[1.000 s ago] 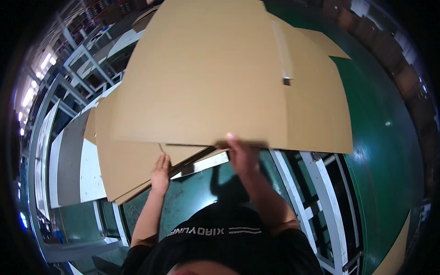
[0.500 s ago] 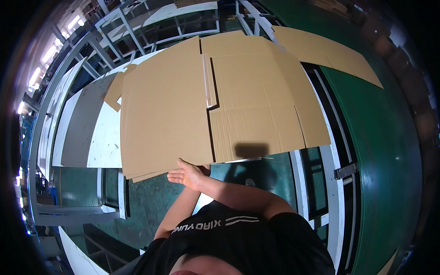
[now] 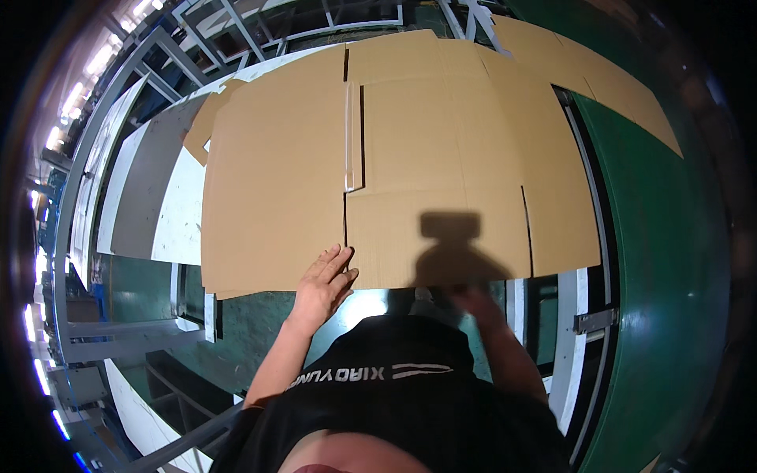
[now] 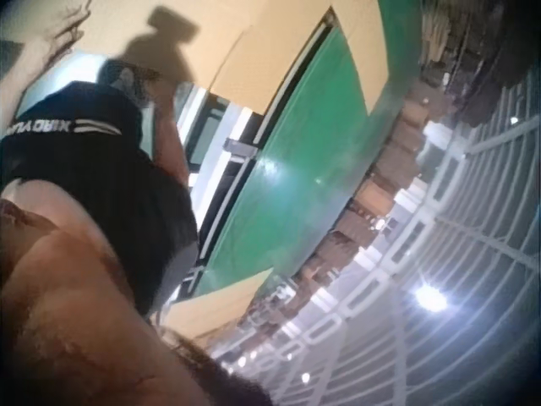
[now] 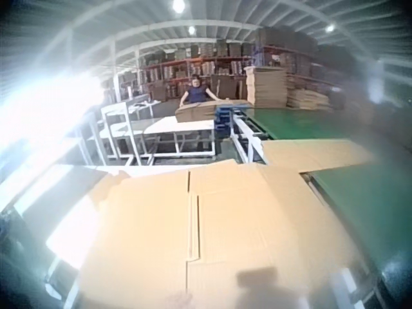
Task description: The person uses a utility knife to cut large sheets of cardboard on a metal workbench. They align the cardboard, score the material along pre-marked lines, and separate the pieces. The person handles the cardboard with both hands to ensure straight cuts and moves the cut sections aside.
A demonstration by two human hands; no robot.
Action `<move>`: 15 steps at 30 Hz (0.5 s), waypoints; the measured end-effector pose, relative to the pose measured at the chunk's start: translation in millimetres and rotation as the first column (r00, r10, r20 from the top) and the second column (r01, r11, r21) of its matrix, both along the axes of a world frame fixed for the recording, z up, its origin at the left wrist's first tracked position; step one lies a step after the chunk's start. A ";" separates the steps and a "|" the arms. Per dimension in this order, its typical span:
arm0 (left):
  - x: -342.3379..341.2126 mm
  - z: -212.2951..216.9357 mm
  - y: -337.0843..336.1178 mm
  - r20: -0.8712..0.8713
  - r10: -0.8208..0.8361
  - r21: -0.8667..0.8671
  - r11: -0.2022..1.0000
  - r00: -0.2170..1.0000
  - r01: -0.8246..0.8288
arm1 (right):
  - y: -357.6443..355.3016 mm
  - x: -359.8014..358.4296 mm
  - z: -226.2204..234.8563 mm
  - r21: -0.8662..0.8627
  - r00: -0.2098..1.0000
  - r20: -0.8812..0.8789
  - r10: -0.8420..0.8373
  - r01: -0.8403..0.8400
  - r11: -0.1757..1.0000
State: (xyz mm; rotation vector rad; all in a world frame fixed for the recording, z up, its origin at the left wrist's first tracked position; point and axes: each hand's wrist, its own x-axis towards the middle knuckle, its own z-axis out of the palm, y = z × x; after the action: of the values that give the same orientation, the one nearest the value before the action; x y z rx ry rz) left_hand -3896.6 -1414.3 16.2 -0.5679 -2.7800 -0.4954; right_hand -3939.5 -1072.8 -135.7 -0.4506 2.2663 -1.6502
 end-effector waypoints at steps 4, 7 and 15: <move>-8.5 -6.5 2.3 0.077 -0.062 0.022 0.998 0.995 0.061 | 210.4 -29.9 -6.4 -0.592 0.558 0.794 -0.242 0.800 -0.097; -15.0 -2.2 2.5 0.079 -0.082 0.026 0.996 0.993 0.081 | 273.1 -75.4 40.9 -0.504 0.387 0.622 -0.681 0.863 0.029; -23.1 -12.5 -15.0 0.051 -0.082 0.083 0.994 0.995 0.078 | 45.1 -68.0 268.0 -0.291 0.562 -0.557 -0.612 0.558 0.777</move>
State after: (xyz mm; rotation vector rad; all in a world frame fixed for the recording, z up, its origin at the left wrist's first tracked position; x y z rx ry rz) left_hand -3919.7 -1429.4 3.7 -0.6591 -2.7821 -0.6462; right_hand -4007.5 -1027.7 132.4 -0.2944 3.1156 -2.1612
